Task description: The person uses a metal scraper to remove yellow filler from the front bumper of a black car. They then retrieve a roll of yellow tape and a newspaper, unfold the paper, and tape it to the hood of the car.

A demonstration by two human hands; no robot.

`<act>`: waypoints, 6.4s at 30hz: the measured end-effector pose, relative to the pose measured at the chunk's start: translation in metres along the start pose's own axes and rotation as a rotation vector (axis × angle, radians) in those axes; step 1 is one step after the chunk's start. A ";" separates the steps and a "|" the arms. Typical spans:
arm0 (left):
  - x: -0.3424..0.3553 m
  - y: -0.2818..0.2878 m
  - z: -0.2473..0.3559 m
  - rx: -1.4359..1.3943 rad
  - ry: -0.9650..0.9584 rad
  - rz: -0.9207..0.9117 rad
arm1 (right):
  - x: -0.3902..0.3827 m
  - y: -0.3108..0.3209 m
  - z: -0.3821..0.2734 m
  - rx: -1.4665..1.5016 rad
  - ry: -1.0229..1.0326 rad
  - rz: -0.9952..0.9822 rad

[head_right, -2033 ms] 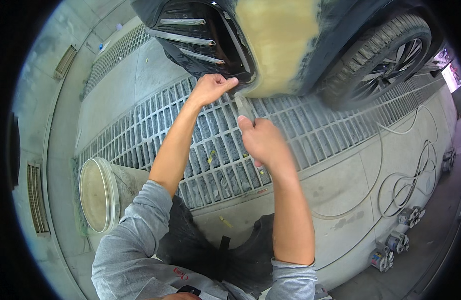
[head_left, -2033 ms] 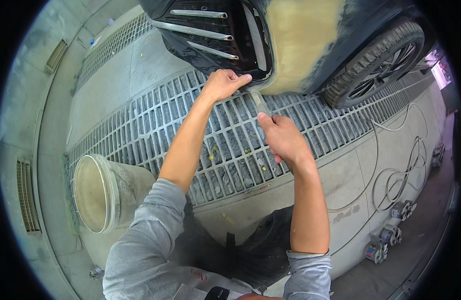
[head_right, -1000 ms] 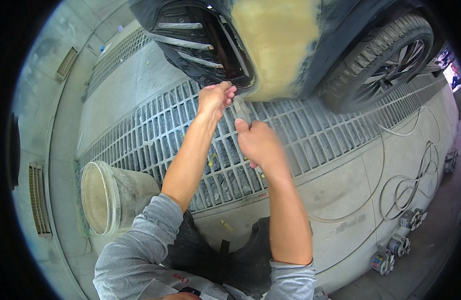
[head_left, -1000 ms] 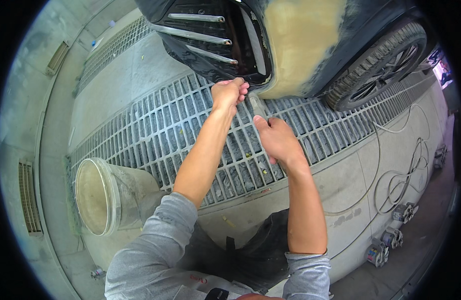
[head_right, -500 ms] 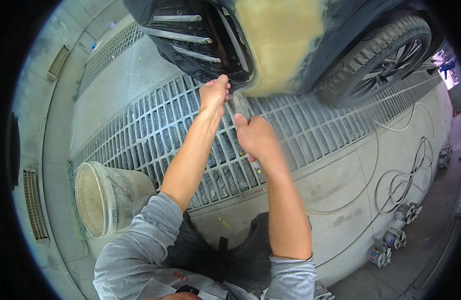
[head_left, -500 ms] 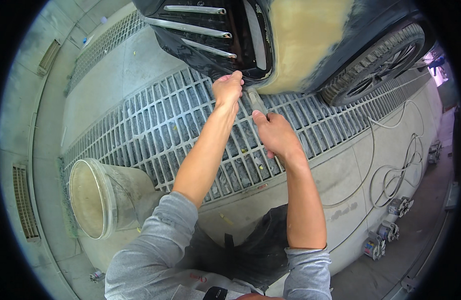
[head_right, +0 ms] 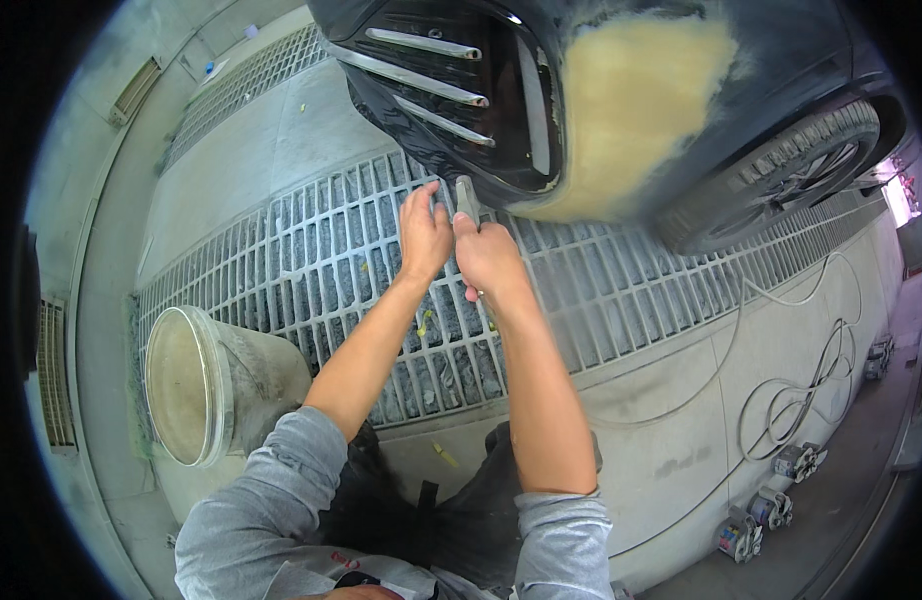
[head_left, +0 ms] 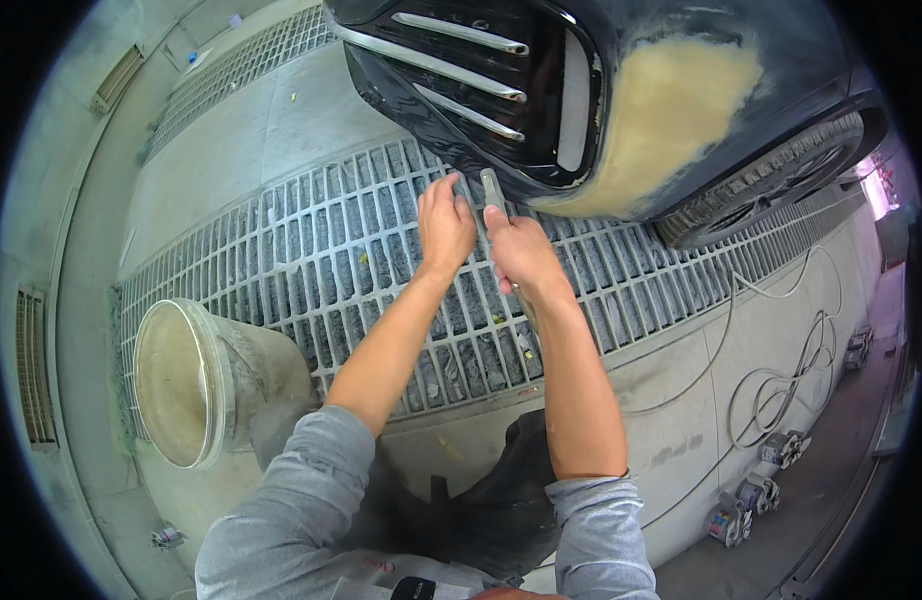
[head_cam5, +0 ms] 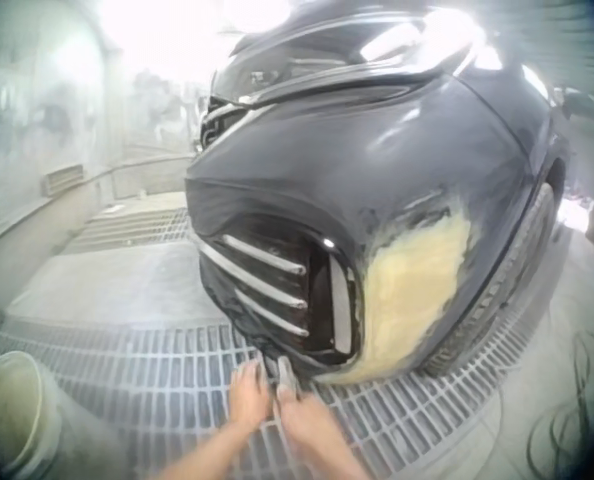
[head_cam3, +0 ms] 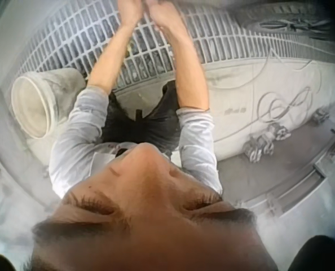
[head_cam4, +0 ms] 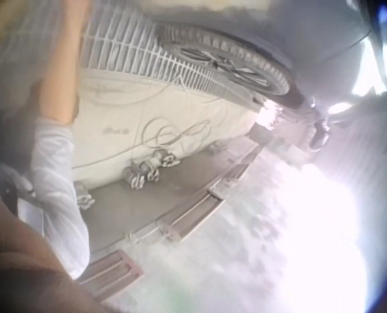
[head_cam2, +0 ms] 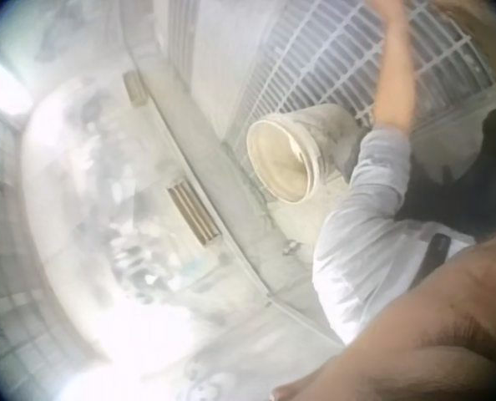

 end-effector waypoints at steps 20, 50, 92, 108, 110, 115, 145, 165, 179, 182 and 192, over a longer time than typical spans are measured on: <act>0.019 -0.015 0.029 -0.164 -0.109 0.030 | -0.006 0.011 0.006 -0.028 -0.104 0.024; 0.011 -0.059 0.013 -0.757 0.482 0.131 | -0.027 0.023 -0.001 -0.106 -0.033 0.083; 0.003 -0.042 0.031 -0.481 0.061 0.097 | -0.042 0.045 0.001 -0.098 -0.085 0.050; 0.003 -0.070 0.012 -0.721 0.488 0.142 | -0.045 0.047 0.000 -0.128 -0.027 0.049; 0.002 -0.070 0.010 -0.677 0.467 0.144 | -0.045 0.046 0.001 -0.142 -0.029 0.043; 0.003 -0.072 0.009 -0.788 0.445 0.216 | -0.046 0.046 -0.001 -0.117 -0.017 0.054; 0.003 -0.081 0.005 -0.849 0.498 0.197 | -0.085 0.079 -0.095 0.119 0.324 0.216; -0.001 -0.074 0.012 -0.750 0.480 0.267 | -0.076 0.075 -0.012 0.028 -0.009 0.210; -0.014 -0.064 0.039 -0.816 0.478 0.067 | -0.080 0.078 -0.012 0.015 -0.018 0.224; -0.020 -0.063 0.082 -0.821 0.271 -0.179 | -0.090 0.083 -0.015 0.034 -0.001 0.227; -0.004 -0.030 0.147 -0.457 -0.025 0.008 | -0.104 0.097 -0.019 0.064 0.037 0.210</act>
Point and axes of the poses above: each hand's wrist, its own x-axis towards the middle knuckle, its own y-axis out of the back of the hand, z = x × y, the point moved 7 cm from there along x, towards the middle knuckle, and after that the axes turned 10 degrees about y, right-handed, at the moved point
